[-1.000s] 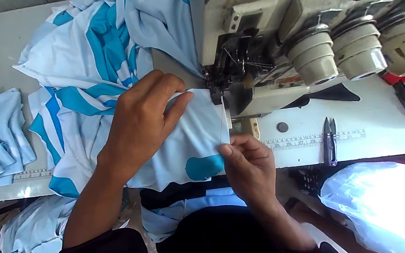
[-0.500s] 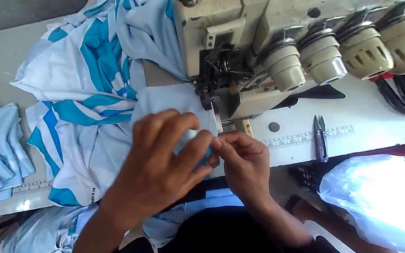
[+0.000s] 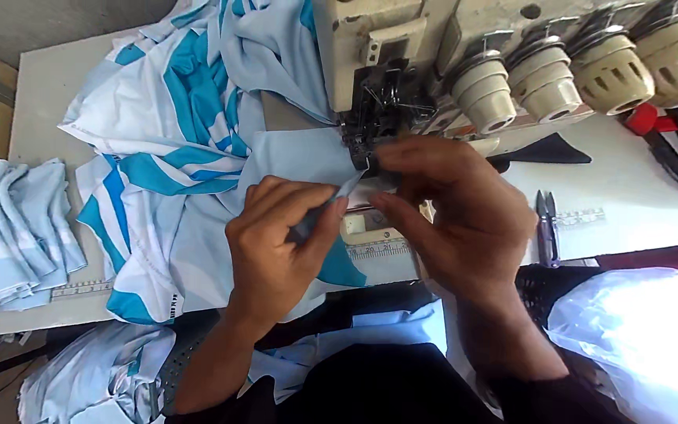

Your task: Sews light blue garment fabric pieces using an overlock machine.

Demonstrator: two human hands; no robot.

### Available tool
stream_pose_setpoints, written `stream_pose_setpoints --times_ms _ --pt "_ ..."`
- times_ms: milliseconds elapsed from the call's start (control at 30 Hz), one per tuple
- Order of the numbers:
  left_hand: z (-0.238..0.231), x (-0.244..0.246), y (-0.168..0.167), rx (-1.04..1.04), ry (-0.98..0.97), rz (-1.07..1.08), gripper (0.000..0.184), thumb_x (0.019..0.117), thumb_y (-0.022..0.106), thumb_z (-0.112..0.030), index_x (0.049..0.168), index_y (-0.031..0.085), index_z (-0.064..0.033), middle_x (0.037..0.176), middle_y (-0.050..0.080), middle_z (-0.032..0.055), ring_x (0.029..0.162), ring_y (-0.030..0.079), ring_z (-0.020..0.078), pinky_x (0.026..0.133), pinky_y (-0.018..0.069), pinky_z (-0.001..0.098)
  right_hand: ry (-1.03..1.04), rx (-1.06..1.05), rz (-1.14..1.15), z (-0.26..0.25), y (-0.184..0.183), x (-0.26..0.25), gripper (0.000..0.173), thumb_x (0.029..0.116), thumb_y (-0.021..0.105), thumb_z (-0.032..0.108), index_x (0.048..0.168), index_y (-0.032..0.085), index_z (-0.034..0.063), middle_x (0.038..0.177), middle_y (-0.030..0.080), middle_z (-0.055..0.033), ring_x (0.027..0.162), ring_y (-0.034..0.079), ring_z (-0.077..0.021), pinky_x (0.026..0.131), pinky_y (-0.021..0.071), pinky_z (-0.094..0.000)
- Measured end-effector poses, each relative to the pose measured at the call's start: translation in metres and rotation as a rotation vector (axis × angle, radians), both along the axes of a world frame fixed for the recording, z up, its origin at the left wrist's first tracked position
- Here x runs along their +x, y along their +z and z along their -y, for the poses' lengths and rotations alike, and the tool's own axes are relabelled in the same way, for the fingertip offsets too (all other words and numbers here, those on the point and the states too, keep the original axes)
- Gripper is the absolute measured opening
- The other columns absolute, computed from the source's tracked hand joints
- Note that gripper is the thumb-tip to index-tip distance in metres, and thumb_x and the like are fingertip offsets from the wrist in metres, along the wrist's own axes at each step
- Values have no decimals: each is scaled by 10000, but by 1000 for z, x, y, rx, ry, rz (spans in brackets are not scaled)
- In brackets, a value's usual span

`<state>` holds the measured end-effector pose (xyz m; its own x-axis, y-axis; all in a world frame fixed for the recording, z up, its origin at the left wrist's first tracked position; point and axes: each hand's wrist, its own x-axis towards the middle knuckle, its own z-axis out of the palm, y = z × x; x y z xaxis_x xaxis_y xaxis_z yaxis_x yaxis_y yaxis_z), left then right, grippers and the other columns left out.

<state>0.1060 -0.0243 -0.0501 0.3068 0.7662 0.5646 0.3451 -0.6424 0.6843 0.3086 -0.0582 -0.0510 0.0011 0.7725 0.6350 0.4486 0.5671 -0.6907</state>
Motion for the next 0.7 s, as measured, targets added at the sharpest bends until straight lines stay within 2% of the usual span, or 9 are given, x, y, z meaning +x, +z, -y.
stream_pose_setpoints --times_ms 67,100,200,467,567,700 --pt "-4 -2 3 -44 -12 23 129 941 701 -116 1014 765 -31 897 719 -15 848 631 51 777 507 246 65 -57 48 -10 7 0 331 943 723 87 1248 654 -23 1196 691 -99 712 590 -9 590 495 -150" --pt "-6 -2 4 -58 -18 33 122 939 700 -104 1016 763 -34 877 706 -27 828 622 44 766 504 238 82 -81 50 -14 8 0 332 943 723 93 1248 649 -16 1110 707 -71 668 566 3 555 472 -140" --pt "-11 -3 4 -99 -32 64 114 933 711 -105 1015 765 -46 864 695 -44 814 614 38 758 502 230 123 -139 2 -21 9 0 257 946 716 76 1184 664 -6 995 734 -16 653 573 18 536 462 -127" --pt "-15 -6 5 -151 -70 93 108 924 722 -98 1020 753 -57 890 696 -47 836 621 49 745 509 214 192 -136 -128 -21 5 0 211 927 722 19 1124 659 -23 974 722 -34 677 591 -2 563 490 -135" --pt "-14 -8 7 -157 -113 100 80 933 708 -94 996 742 -57 959 701 -26 919 636 72 804 528 227 172 -92 -6 -19 9 0 171 943 709 43 1100 700 -26 980 704 -52 736 623 -14 635 540 -146" --pt "-12 -9 9 -166 -143 87 70 940 708 -112 972 750 -66 1024 704 -16 998 631 89 849 525 243 130 51 274 -15 19 -3 184 972 679 95 1107 738 -15 1004 709 -96 852 653 -77 738 544 -179"
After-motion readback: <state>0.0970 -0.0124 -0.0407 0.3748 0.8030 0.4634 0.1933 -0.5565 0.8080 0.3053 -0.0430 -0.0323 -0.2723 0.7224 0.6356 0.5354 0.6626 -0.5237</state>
